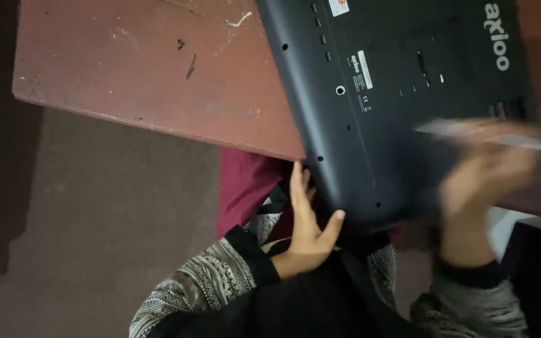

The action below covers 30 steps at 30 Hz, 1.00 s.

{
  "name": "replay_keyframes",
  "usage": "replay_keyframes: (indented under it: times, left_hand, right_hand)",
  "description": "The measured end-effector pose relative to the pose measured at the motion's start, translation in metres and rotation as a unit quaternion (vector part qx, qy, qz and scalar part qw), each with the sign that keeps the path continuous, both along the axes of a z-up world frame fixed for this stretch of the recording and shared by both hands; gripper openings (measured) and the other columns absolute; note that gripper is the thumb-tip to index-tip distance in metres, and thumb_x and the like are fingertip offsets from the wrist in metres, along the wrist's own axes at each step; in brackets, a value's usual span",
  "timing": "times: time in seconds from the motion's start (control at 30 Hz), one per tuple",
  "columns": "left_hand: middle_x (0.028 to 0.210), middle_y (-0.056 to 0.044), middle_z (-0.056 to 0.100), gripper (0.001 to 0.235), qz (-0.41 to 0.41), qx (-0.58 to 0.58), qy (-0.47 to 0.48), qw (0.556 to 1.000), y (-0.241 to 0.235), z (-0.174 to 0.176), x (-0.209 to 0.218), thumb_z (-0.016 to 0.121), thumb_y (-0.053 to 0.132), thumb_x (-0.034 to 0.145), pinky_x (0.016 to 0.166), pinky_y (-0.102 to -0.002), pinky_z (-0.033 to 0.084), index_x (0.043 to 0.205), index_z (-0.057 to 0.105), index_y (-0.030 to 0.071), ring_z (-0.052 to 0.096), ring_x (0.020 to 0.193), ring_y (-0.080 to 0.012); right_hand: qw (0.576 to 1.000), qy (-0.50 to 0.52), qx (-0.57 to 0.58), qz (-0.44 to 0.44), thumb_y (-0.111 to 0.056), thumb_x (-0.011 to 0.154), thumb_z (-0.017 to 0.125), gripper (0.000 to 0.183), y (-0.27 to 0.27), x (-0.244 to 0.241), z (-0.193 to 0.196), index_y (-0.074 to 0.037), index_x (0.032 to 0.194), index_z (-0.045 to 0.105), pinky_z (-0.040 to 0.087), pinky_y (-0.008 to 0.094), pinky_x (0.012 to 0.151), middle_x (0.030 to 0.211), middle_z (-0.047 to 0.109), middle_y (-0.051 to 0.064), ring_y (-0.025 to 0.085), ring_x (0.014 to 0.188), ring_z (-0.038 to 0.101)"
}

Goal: The person uses a screwdriver to remove screws from the back panel of a black monitor. They systematically unscrew fasteners from various locations on the device and place the removed screws onto the reddish-brown table surface.

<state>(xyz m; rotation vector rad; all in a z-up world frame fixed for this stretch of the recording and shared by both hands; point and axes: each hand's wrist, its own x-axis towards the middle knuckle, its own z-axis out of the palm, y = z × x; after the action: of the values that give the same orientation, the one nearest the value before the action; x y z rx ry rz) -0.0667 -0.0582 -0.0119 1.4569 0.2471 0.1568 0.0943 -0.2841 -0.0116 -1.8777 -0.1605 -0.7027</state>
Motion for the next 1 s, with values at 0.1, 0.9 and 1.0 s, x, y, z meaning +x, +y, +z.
replay_keyframes:
  times: [0.1,0.9,1.0]
  left_hand:
    - [0.165,-0.026,-0.006,0.102,0.011,0.020,-0.021,1.000,0.012,-0.028,-0.002,0.067,0.010,0.095,0.118,-0.059,0.027,0.162,-0.009,-0.002,0.014,0.149,-0.0513]
    - [0.154,-0.022,0.013,0.081,0.010,0.076,-0.056,0.995,0.023,-0.084,0.005,0.052,0.028,0.103,0.127,-0.049,0.030,0.157,0.005,-0.008,0.021,0.152,-0.0385]
    - [0.147,-0.022,0.021,0.080,0.001,0.108,-0.053,0.993,0.028,-0.082,0.008,0.054,0.028,0.101,0.124,-0.048,0.029,0.158,0.007,-0.004,0.026,0.141,-0.0356]
  right_hand:
    - [0.956,0.084,-0.110,0.257,-0.018,0.100,0.064,0.025,0.108,-0.037,0.070,-0.002,0.082,0.060,0.057,0.038,0.084,0.085,0.075,0.013,0.033,0.081,0.074]
    - [0.952,0.138,-0.146,0.229,-0.015,0.103,0.052,0.020,0.106,-0.051,0.019,-0.005,0.086,0.058,0.067,0.037,0.078,0.089,0.071,0.016,0.032,0.086,0.079]
    - [0.935,0.101,-0.166,0.298,-0.027,0.103,0.047,0.030,0.106,-0.044,0.016,-0.004,0.088,0.059,0.069,0.033,0.071,0.084,0.074,0.016,0.027,0.078,0.079]
